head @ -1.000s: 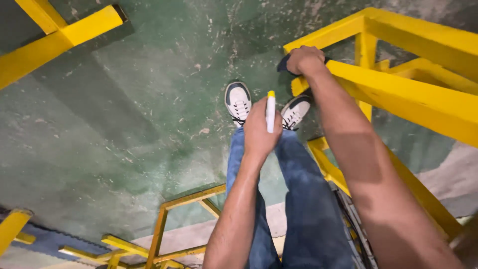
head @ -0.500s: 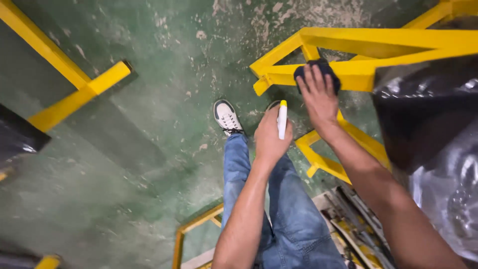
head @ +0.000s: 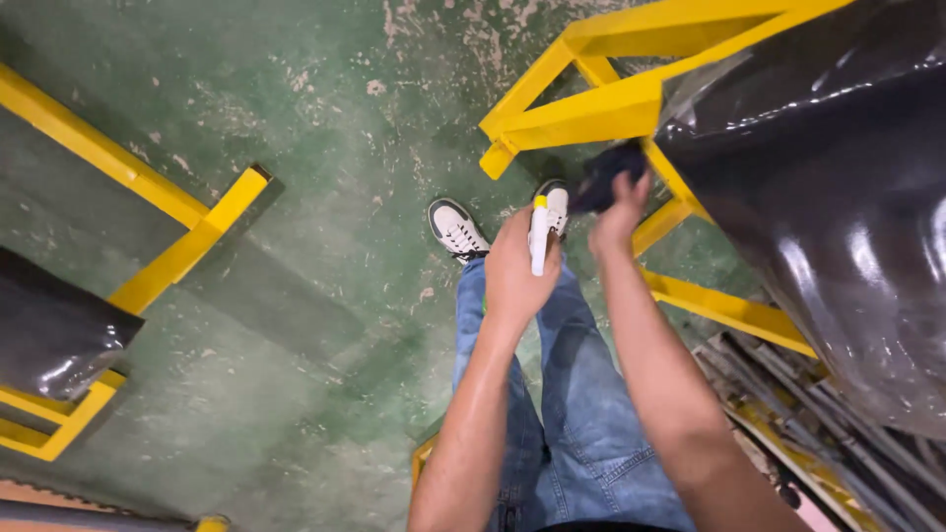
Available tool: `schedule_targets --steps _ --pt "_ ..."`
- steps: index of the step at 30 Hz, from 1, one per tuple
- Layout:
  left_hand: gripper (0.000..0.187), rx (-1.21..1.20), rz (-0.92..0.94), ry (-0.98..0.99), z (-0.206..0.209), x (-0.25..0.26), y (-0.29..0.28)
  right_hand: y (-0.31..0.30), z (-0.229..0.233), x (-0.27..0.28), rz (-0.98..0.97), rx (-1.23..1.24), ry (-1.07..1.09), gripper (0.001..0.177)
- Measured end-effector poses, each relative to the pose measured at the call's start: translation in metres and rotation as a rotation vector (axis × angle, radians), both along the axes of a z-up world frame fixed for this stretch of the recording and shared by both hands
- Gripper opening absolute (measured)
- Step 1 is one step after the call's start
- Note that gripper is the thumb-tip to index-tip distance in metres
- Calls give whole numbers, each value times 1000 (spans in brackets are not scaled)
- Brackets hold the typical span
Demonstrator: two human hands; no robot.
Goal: Cleaning and wiping down various gym machines and benches with a spray bottle and cloth.
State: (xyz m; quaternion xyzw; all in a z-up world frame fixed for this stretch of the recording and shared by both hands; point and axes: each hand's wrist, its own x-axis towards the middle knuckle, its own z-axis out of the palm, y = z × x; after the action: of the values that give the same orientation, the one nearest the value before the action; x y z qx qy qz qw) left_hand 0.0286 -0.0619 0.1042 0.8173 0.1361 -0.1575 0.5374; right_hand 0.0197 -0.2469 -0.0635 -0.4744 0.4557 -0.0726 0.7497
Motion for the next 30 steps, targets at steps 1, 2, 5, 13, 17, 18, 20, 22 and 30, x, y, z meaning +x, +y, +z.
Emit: schedule_targets --steps 1,2,5,13,17,18,20,22,30 --pt "37 1 -11 3 -1 1 -2 -4 -1 10 -11 1 3 43" --pt "36 8 -22 25 -2 1 -3 -9 -2 19 -138 202 -107 40" --pt "36 7 -39 21 -8 1 -6 -2 -27 41 -222 414 -319 40" --pt "32 34 -51 12 -53 -5 -1 33 -197 10 -274 530 -165 46" --pt "37 49 -36 -28 -66 2 6 32 -226 5 -16 796 32 47" --pt "35 68 -23 -14 -66 4 8 33 -226 6 69 875 138 47" --pt "36 78 -29 -22 -60 6 14 33 -219 9 93 819 115 47" --pt "36 76 -44 -46 -49 8 15 27 -204 15 112 749 74 47" --pt "38 51 -124 -106 27 2 24 30 -3 19 -50 314 -15 43"
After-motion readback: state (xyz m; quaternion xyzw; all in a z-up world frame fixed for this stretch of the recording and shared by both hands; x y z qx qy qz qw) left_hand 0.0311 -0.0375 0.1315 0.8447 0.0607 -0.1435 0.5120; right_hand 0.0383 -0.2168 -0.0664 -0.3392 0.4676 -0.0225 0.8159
